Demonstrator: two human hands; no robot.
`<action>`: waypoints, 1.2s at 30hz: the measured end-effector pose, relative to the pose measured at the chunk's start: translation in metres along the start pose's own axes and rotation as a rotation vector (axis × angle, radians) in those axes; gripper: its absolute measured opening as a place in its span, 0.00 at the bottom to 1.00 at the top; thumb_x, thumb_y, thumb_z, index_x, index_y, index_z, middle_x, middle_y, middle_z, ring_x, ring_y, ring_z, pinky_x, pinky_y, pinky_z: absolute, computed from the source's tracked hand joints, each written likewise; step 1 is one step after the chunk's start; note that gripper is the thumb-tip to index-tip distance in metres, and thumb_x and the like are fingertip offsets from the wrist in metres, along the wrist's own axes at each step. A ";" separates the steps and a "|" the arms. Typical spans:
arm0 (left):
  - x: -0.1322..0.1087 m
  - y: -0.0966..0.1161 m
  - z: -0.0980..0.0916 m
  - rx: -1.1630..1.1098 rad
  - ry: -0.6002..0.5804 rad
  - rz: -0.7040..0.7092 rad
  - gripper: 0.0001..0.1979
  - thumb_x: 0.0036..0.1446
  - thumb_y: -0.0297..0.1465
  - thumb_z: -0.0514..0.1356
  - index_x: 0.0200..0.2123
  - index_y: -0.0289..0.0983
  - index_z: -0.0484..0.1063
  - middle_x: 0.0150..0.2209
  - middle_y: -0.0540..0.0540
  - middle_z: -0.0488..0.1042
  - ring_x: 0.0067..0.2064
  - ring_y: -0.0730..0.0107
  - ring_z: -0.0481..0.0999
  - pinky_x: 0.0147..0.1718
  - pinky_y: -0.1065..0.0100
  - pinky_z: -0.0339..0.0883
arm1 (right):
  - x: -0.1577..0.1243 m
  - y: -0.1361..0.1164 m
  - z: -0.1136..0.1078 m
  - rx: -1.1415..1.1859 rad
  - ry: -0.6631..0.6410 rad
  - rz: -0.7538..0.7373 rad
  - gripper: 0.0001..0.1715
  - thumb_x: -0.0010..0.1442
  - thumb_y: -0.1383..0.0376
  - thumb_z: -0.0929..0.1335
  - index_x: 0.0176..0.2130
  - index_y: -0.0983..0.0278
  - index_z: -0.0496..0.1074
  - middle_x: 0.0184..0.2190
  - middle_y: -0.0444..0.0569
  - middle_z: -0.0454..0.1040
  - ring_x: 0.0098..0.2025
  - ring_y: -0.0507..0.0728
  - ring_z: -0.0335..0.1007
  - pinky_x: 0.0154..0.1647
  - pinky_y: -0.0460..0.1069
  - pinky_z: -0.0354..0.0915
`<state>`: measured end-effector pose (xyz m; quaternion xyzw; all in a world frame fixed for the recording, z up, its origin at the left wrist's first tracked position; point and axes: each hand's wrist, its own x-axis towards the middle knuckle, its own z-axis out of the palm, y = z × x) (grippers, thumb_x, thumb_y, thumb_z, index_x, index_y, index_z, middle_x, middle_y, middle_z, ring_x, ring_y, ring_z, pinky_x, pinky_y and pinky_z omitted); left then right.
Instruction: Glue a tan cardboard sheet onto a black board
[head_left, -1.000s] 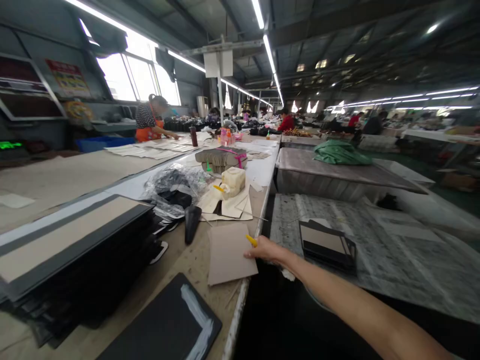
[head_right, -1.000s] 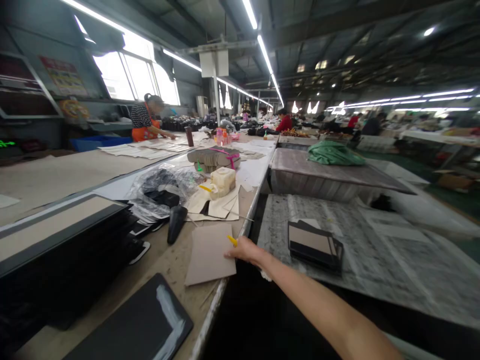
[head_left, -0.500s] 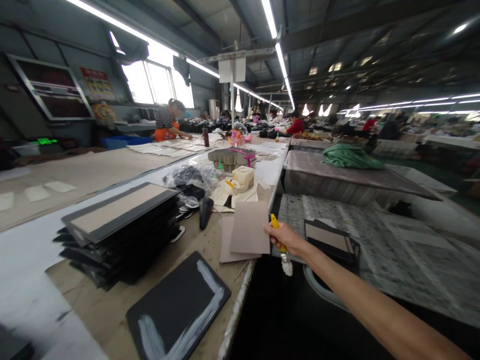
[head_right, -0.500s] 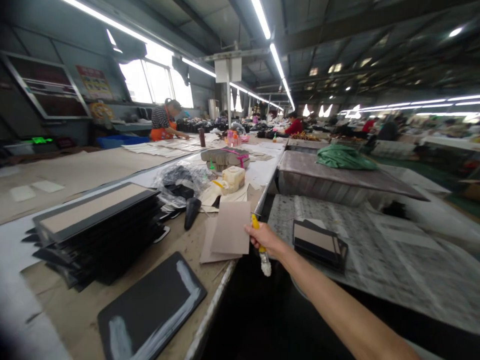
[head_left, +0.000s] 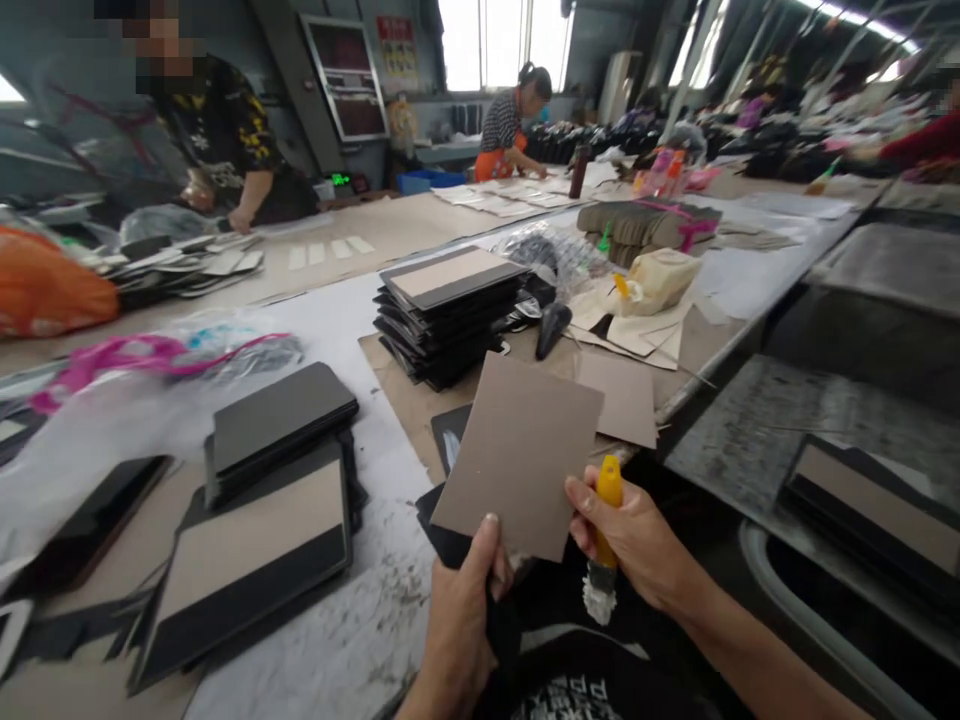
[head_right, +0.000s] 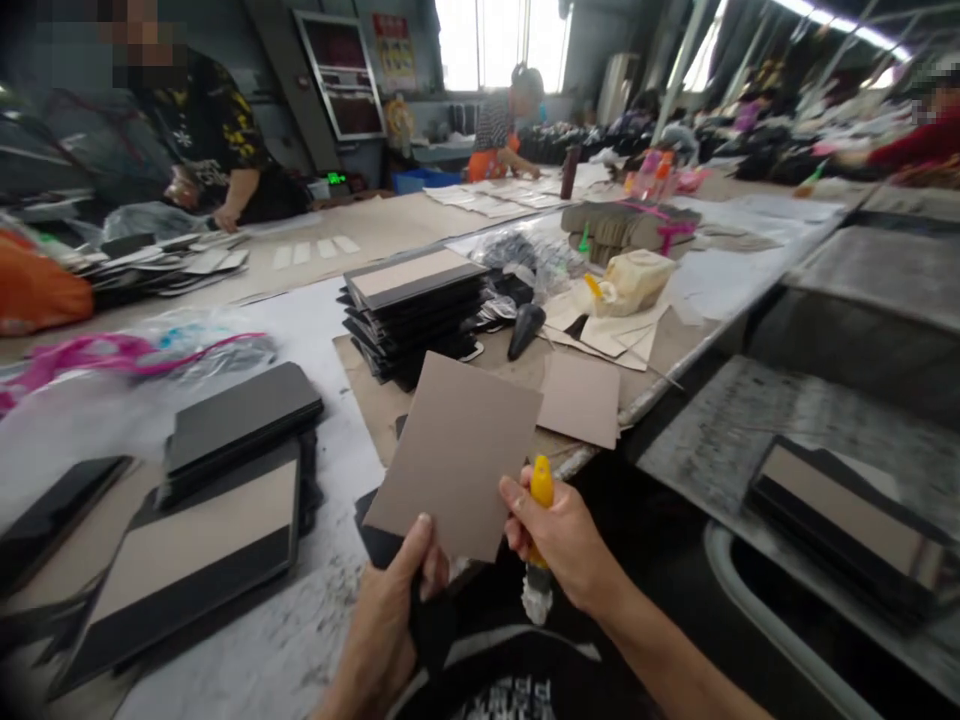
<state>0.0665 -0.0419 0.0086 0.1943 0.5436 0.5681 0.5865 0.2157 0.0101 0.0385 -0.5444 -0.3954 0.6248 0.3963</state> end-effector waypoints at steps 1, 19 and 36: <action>0.001 0.003 -0.004 -0.008 0.000 -0.002 0.23 0.43 0.49 0.65 0.24 0.37 0.62 0.15 0.57 0.54 0.18 0.79 0.52 0.18 0.75 0.50 | 0.002 0.000 0.000 -0.004 -0.008 0.023 0.36 0.38 0.40 0.73 0.29 0.62 0.56 0.13 0.37 0.60 0.14 0.46 0.53 0.13 0.40 0.50; 0.023 0.028 -0.071 0.369 -0.099 -0.162 0.21 0.50 0.44 0.62 0.17 0.35 0.61 0.15 0.52 0.61 0.19 0.78 0.58 0.21 0.75 0.53 | 0.023 0.014 -0.050 -0.853 -0.383 -0.148 0.22 0.61 0.51 0.60 0.23 0.63 0.60 0.20 0.43 0.61 0.23 0.53 0.56 0.23 0.46 0.52; 0.115 0.055 -0.040 1.280 0.105 0.089 0.18 0.53 0.44 0.58 0.23 0.35 0.70 0.15 0.46 0.66 0.23 0.61 0.70 0.23 0.66 0.56 | 0.104 -0.006 -0.024 -1.479 -0.076 -0.115 0.16 0.64 0.55 0.63 0.32 0.64 0.69 0.30 0.48 0.72 0.34 0.58 0.68 0.28 0.46 0.53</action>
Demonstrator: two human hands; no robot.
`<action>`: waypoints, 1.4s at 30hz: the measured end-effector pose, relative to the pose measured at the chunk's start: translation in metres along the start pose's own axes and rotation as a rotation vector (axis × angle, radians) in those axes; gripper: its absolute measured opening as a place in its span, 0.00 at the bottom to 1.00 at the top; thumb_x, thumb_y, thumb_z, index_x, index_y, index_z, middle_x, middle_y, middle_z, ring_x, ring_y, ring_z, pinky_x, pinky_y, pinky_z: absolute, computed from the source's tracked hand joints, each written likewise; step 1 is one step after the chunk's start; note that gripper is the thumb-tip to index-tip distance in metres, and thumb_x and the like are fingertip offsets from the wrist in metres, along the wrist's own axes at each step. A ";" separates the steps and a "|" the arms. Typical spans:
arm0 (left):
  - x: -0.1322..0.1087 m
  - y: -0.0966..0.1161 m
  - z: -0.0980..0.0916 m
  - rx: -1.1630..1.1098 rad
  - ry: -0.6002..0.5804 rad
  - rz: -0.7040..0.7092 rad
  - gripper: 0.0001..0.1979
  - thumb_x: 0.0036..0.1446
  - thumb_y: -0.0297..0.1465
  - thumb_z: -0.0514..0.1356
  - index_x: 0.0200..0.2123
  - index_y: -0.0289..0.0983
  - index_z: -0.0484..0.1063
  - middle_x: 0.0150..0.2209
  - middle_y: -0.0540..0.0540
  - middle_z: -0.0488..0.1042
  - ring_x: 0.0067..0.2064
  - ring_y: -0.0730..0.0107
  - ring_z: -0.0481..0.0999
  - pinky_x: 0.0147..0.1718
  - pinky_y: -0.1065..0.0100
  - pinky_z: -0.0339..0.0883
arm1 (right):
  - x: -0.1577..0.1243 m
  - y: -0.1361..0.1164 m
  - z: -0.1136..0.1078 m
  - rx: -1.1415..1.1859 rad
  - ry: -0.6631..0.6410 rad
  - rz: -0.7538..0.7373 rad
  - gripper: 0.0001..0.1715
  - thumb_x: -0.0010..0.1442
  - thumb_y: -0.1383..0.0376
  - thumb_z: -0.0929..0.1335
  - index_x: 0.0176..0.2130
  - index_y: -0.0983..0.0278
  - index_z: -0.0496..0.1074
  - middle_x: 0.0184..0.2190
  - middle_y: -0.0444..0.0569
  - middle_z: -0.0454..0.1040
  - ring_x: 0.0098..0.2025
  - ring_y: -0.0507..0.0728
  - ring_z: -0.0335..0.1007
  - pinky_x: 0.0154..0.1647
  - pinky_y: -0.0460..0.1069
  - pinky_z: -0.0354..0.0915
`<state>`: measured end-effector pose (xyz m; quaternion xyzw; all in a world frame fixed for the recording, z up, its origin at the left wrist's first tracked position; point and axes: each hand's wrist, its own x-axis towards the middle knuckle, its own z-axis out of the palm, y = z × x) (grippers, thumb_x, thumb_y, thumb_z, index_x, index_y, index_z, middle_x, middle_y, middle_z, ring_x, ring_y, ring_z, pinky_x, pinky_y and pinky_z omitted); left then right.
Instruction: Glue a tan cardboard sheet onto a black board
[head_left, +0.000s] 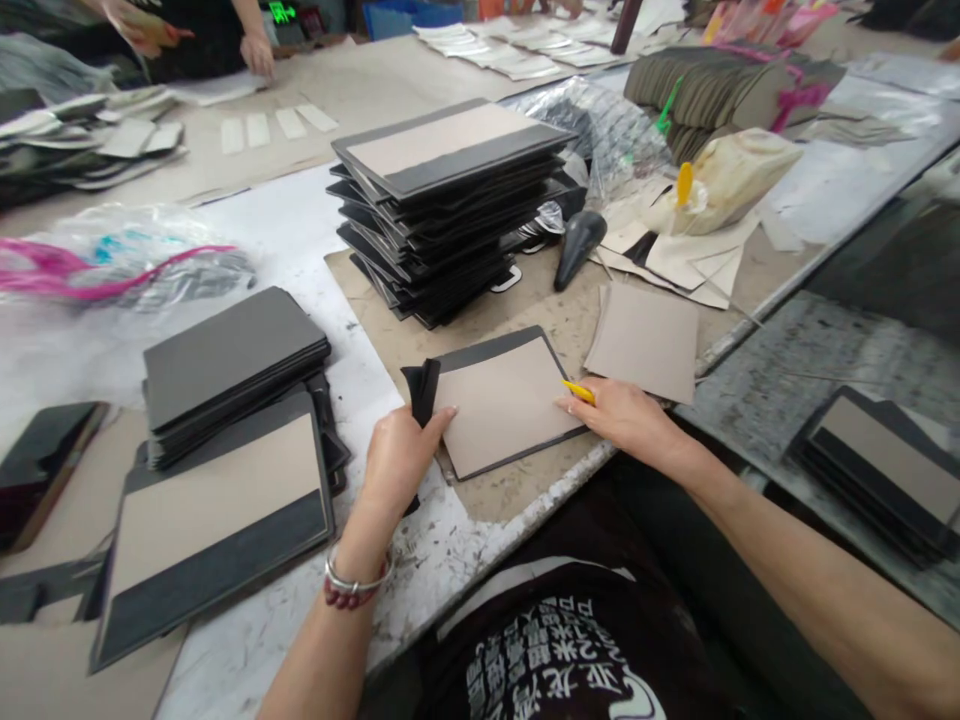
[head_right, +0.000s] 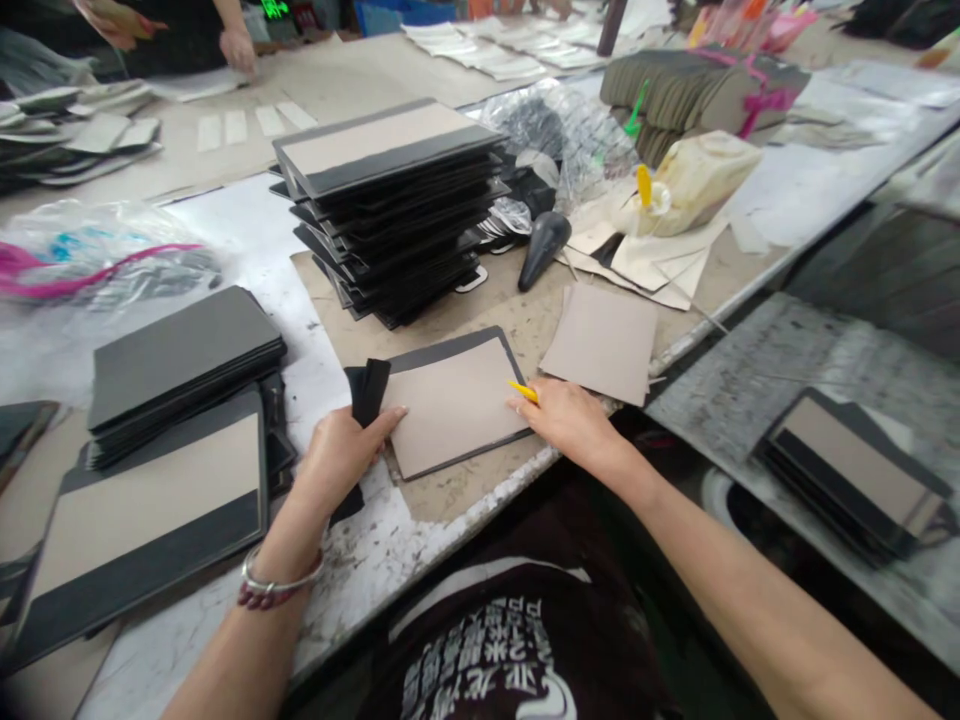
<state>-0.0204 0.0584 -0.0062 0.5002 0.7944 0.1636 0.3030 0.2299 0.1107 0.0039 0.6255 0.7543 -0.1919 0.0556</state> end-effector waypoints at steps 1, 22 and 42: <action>0.001 0.000 0.001 0.028 0.005 0.005 0.18 0.54 0.44 0.57 0.25 0.34 0.72 0.16 0.45 0.67 0.24 0.60 0.71 0.24 0.66 0.56 | 0.000 0.000 0.002 -0.014 0.006 -0.004 0.16 0.64 0.55 0.62 0.32 0.63 0.68 0.30 0.48 0.72 0.34 0.58 0.68 0.28 0.46 0.52; 0.007 -0.004 0.004 0.078 -0.049 0.013 0.17 0.55 0.41 0.56 0.36 0.32 0.73 0.27 0.39 0.74 0.32 0.56 0.73 0.26 0.65 0.57 | 0.008 0.017 0.012 0.002 -0.022 -0.023 0.16 0.62 0.55 0.61 0.33 0.63 0.68 0.28 0.47 0.70 0.33 0.59 0.68 0.29 0.47 0.55; 0.008 -0.007 0.003 0.012 -0.085 0.034 0.09 0.52 0.38 0.60 0.27 0.37 0.70 0.21 0.48 0.70 0.25 0.66 0.70 0.26 0.68 0.57 | 0.002 0.000 0.006 -0.044 0.027 0.069 0.14 0.64 0.59 0.62 0.37 0.65 0.72 0.30 0.50 0.73 0.36 0.60 0.70 0.32 0.46 0.57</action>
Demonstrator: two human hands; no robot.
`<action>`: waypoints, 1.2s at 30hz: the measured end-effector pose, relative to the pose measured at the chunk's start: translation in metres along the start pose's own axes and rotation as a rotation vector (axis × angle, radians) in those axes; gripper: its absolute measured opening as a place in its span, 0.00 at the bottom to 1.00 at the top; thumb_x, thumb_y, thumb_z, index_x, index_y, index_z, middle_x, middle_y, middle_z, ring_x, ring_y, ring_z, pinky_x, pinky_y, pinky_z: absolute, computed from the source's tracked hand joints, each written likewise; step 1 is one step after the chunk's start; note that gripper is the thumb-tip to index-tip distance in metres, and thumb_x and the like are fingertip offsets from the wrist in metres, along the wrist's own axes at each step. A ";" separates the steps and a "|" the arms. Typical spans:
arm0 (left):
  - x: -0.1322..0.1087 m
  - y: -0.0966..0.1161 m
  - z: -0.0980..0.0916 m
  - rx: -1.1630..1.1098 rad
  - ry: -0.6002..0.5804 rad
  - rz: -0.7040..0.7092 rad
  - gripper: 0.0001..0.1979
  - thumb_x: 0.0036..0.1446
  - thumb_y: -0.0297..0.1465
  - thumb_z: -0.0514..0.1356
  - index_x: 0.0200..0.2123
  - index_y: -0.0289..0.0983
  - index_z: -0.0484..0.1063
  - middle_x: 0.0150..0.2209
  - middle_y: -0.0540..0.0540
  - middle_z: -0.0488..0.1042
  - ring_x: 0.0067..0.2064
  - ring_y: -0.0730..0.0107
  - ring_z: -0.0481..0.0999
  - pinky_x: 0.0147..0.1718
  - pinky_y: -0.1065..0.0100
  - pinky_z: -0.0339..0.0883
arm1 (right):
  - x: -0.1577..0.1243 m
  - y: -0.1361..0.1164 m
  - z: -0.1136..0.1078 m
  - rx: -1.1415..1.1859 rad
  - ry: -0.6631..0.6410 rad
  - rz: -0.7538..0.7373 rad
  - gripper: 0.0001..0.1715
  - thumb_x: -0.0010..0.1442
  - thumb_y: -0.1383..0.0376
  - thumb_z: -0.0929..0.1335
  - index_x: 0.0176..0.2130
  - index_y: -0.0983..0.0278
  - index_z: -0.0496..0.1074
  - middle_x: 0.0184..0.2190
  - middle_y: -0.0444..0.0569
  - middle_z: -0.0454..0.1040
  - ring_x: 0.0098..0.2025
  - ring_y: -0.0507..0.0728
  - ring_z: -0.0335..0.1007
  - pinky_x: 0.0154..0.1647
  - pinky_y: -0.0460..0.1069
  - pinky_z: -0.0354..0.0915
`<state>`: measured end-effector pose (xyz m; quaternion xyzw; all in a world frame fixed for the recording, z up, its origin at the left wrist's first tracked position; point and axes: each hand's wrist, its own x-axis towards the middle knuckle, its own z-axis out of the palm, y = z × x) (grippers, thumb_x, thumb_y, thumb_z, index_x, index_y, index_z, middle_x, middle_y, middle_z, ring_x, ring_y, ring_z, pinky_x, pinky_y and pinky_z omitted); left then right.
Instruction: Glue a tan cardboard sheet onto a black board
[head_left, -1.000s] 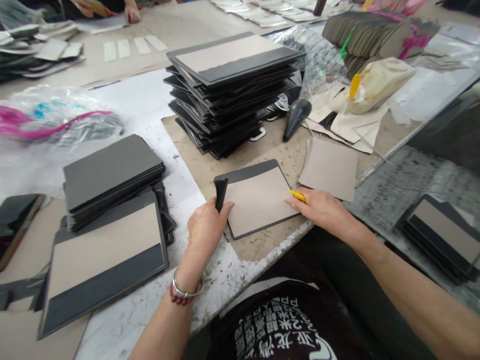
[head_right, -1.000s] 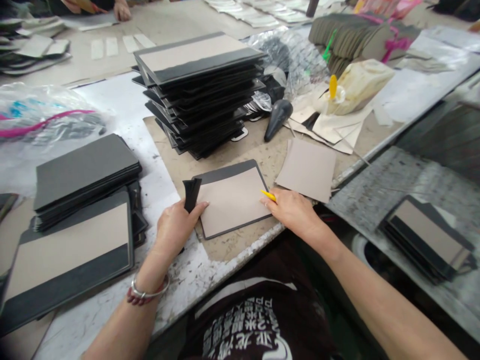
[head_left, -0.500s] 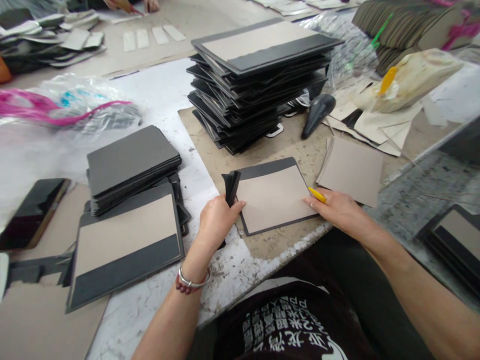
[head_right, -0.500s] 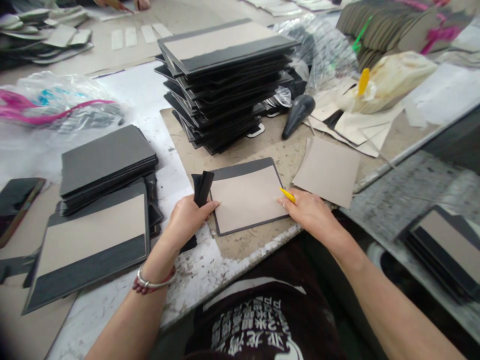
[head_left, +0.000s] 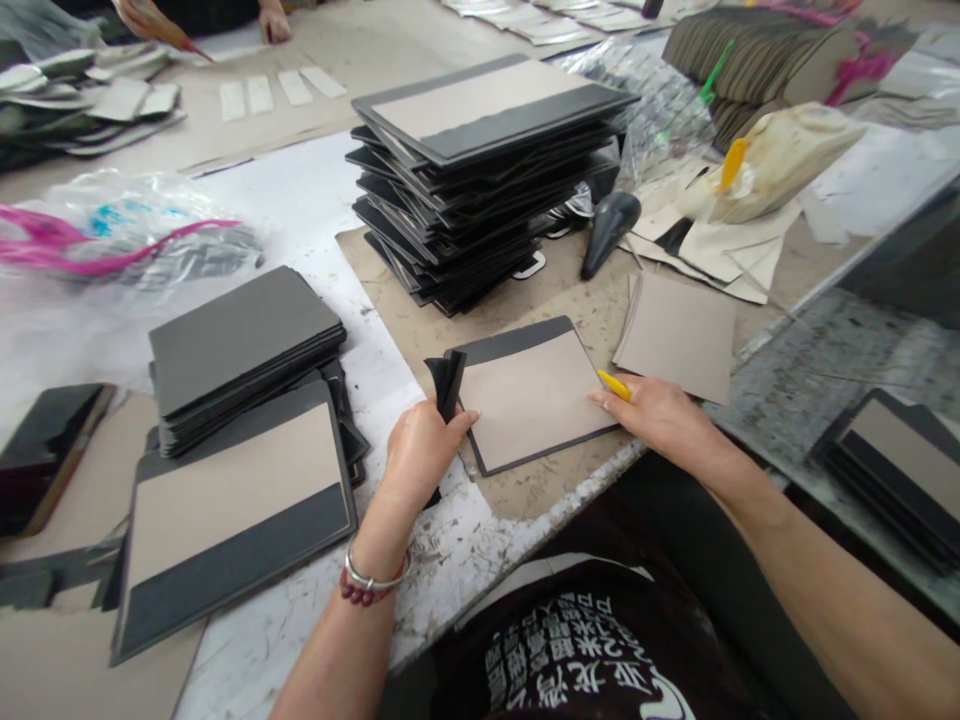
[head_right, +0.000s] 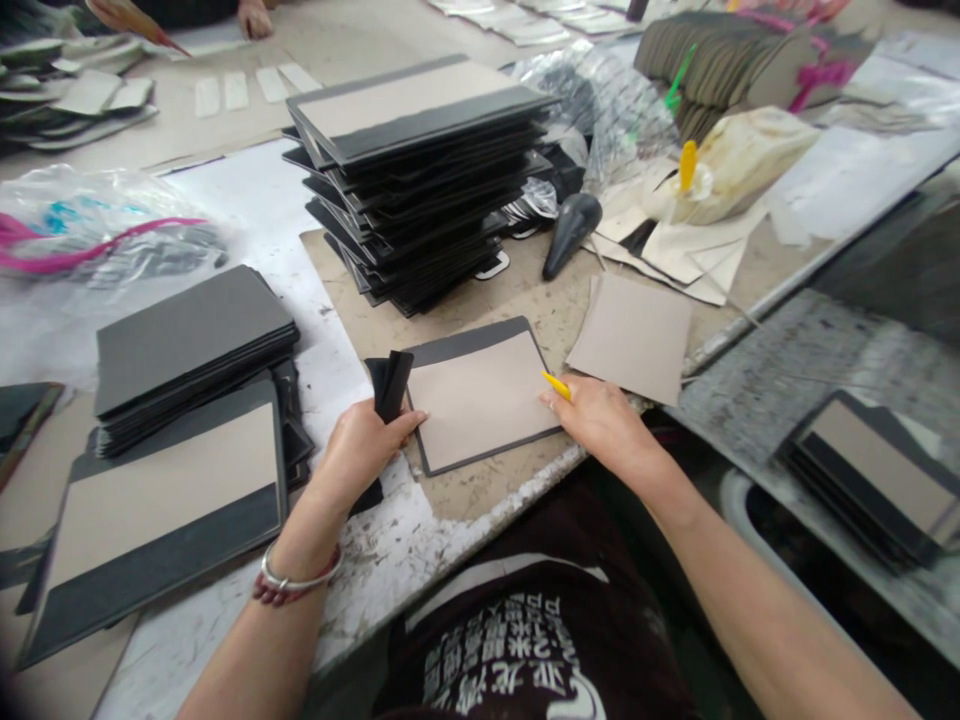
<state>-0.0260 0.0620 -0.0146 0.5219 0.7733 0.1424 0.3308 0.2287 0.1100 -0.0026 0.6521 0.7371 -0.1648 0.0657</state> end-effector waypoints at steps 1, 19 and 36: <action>0.000 0.000 0.000 0.007 0.004 0.000 0.09 0.52 0.38 0.60 0.28 0.37 0.70 0.21 0.48 0.70 0.25 0.66 0.70 0.26 0.68 0.57 | 0.000 -0.001 -0.001 0.001 -0.002 0.000 0.14 0.64 0.60 0.62 0.38 0.65 0.72 0.31 0.50 0.73 0.36 0.60 0.70 0.32 0.46 0.57; 0.002 -0.001 0.001 0.090 -0.018 -0.035 0.13 0.54 0.41 0.57 0.33 0.37 0.72 0.23 0.46 0.72 0.25 0.62 0.71 0.24 0.68 0.56 | 0.002 -0.007 -0.010 -0.081 -0.056 -0.008 0.14 0.66 0.62 0.62 0.39 0.68 0.73 0.33 0.53 0.75 0.38 0.60 0.71 0.33 0.46 0.59; -0.002 0.002 0.000 0.113 -0.021 -0.069 0.13 0.54 0.41 0.57 0.32 0.37 0.72 0.22 0.45 0.71 0.26 0.58 0.71 0.25 0.66 0.55 | -0.003 -0.009 -0.010 -0.075 -0.013 -0.068 0.13 0.65 0.64 0.62 0.37 0.68 0.73 0.33 0.53 0.74 0.37 0.61 0.71 0.36 0.47 0.62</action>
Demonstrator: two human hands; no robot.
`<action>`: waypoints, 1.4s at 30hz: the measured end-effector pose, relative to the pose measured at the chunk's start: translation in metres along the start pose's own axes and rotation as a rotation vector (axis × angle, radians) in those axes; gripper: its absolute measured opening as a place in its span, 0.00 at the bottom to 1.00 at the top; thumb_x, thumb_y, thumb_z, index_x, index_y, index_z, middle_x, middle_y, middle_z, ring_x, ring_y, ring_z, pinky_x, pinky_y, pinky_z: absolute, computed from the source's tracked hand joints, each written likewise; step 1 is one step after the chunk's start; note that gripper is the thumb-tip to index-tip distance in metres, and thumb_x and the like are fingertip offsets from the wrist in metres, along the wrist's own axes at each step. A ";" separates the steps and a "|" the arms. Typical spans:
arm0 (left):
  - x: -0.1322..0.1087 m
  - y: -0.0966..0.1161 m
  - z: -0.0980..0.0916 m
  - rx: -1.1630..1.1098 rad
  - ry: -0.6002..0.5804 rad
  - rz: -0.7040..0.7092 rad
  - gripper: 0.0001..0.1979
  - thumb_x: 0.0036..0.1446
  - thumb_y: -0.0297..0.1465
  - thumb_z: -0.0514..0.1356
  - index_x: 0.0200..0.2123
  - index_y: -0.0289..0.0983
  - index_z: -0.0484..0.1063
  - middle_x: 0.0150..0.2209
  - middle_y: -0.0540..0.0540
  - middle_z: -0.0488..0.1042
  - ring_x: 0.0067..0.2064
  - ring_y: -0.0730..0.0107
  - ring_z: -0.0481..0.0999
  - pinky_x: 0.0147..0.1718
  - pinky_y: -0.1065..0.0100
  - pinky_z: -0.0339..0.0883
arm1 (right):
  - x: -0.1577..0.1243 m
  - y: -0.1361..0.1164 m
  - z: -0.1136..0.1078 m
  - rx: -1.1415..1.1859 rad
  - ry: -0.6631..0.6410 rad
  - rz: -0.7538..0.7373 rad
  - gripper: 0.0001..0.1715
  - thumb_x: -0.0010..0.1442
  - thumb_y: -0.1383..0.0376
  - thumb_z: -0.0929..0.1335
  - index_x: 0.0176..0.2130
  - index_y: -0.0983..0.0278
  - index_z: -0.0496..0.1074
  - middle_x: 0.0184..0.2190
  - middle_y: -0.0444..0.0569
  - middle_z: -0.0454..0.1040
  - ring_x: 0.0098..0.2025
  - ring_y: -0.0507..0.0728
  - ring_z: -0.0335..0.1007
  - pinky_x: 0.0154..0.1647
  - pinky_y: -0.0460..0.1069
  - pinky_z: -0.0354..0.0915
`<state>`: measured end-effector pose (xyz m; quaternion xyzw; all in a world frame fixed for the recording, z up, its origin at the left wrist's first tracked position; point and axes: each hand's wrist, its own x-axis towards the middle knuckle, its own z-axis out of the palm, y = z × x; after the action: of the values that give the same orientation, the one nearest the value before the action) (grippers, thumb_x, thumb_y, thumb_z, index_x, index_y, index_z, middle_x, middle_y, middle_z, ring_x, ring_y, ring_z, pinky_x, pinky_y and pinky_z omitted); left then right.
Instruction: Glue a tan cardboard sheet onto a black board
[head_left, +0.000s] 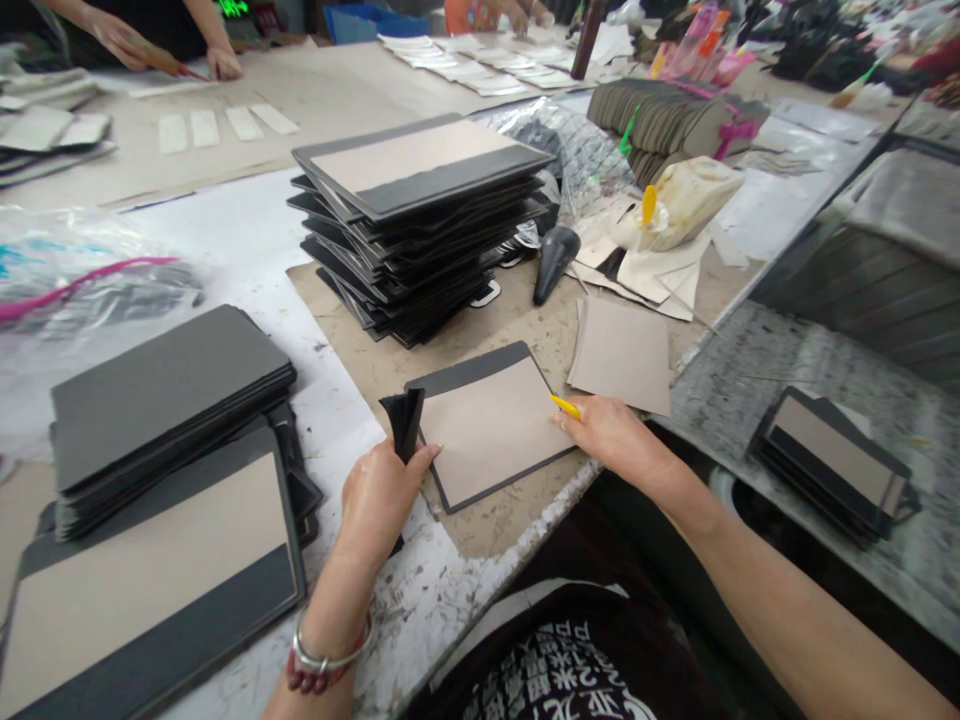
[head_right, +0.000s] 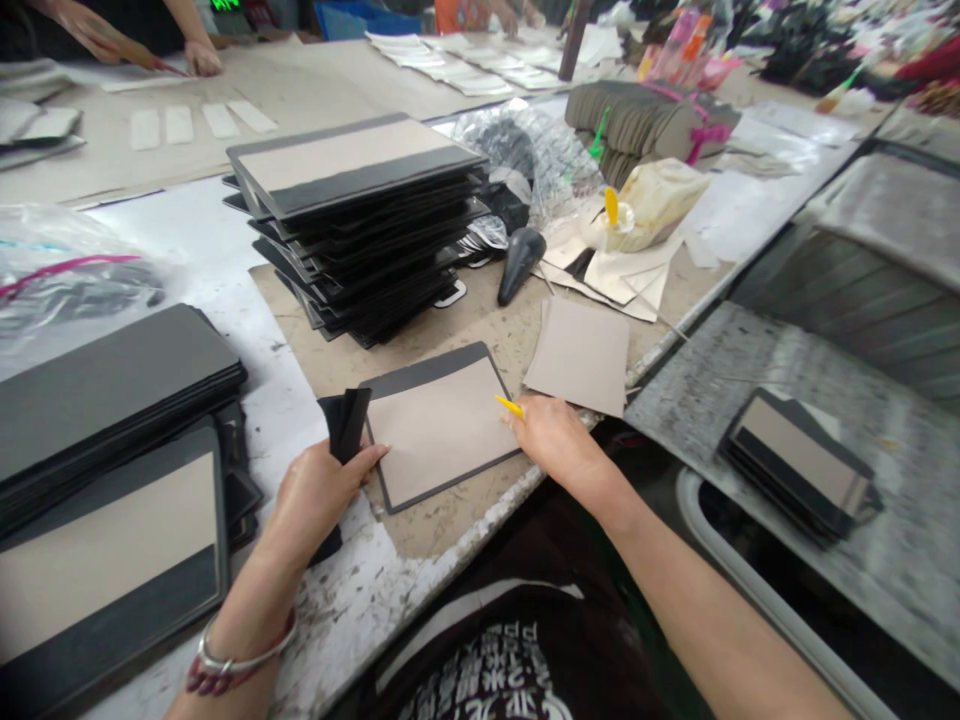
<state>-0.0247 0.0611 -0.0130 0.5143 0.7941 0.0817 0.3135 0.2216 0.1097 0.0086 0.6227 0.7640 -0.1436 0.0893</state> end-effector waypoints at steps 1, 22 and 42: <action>0.000 0.000 0.001 -0.004 -0.001 0.000 0.13 0.54 0.41 0.56 0.32 0.37 0.72 0.22 0.45 0.71 0.26 0.58 0.71 0.25 0.66 0.55 | 0.000 -0.001 0.000 -0.003 -0.002 0.002 0.13 0.65 0.64 0.62 0.37 0.68 0.73 0.33 0.53 0.74 0.37 0.61 0.71 0.35 0.47 0.62; -0.001 -0.018 0.008 -0.430 0.074 0.008 0.15 0.55 0.41 0.54 0.29 0.35 0.71 0.20 0.47 0.71 0.23 0.63 0.72 0.25 0.66 0.64 | 0.003 0.006 0.015 -0.032 0.048 0.008 0.13 0.65 0.64 0.61 0.39 0.67 0.72 0.32 0.54 0.74 0.37 0.64 0.72 0.34 0.50 0.62; -0.020 -0.033 0.034 0.021 0.417 0.688 0.17 0.60 0.33 0.54 0.50 0.30 0.67 0.50 0.36 0.70 0.54 0.55 0.67 0.54 0.55 0.62 | 0.007 0.008 0.014 0.078 0.027 0.020 0.14 0.64 0.64 0.61 0.38 0.69 0.73 0.33 0.55 0.74 0.37 0.62 0.71 0.35 0.48 0.61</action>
<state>-0.0251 0.0222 -0.0464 0.7255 0.6230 0.2765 0.0947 0.2275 0.1131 -0.0077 0.6352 0.7527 -0.1639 0.0561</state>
